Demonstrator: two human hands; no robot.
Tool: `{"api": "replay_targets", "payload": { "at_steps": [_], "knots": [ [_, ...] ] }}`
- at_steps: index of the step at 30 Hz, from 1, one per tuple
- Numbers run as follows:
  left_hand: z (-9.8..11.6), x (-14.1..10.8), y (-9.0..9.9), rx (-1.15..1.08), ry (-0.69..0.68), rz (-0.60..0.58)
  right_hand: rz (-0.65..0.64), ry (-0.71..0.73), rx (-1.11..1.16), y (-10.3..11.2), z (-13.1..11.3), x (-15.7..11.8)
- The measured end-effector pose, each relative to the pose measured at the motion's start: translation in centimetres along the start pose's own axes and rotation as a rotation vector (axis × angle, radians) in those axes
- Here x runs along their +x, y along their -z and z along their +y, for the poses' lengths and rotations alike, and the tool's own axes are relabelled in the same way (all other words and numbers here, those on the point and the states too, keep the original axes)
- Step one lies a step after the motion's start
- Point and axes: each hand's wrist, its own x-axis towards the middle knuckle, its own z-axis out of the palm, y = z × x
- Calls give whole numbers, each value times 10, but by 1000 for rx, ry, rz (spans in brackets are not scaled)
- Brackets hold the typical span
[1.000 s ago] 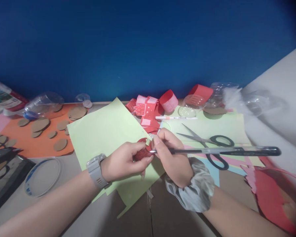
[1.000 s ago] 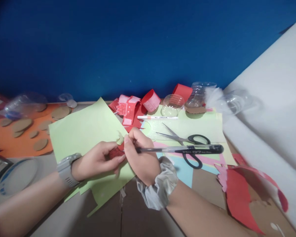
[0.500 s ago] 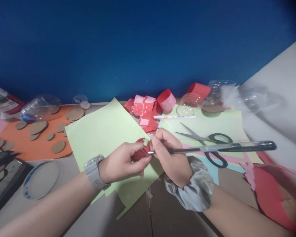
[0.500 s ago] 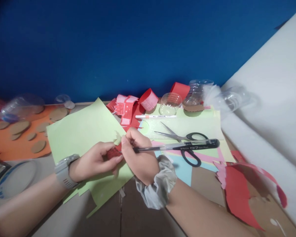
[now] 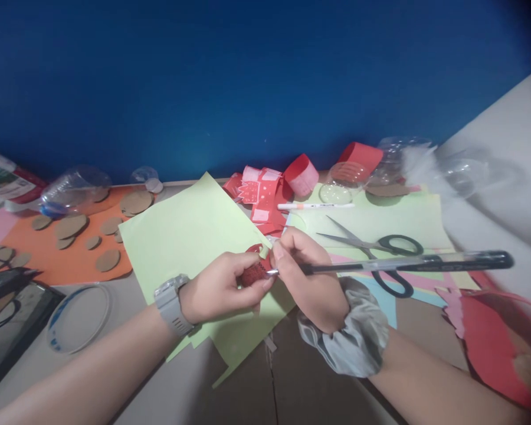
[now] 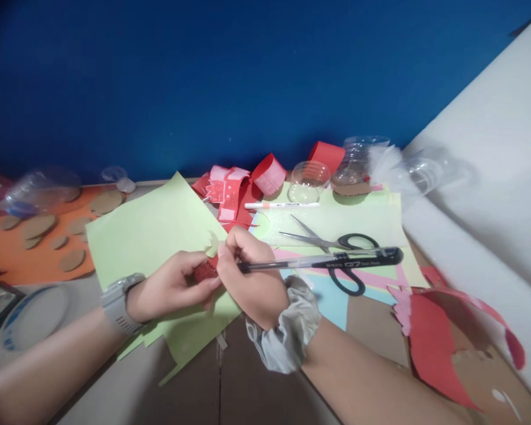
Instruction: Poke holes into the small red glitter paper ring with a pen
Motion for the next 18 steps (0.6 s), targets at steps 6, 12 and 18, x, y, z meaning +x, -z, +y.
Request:
{"api": "replay_targets", "payload": {
  "at_steps": [6, 12, 18],
  "knots": [
    [0, 1, 0, 7, -2, 0, 3, 6, 4, 0, 0, 0],
    [1, 0, 1, 43, -23, 16, -3, 9, 29, 1, 2, -2],
    [3, 0, 1, 27, -26, 19, 11, -40, 62, 0, 3, -1]
  ]
}}
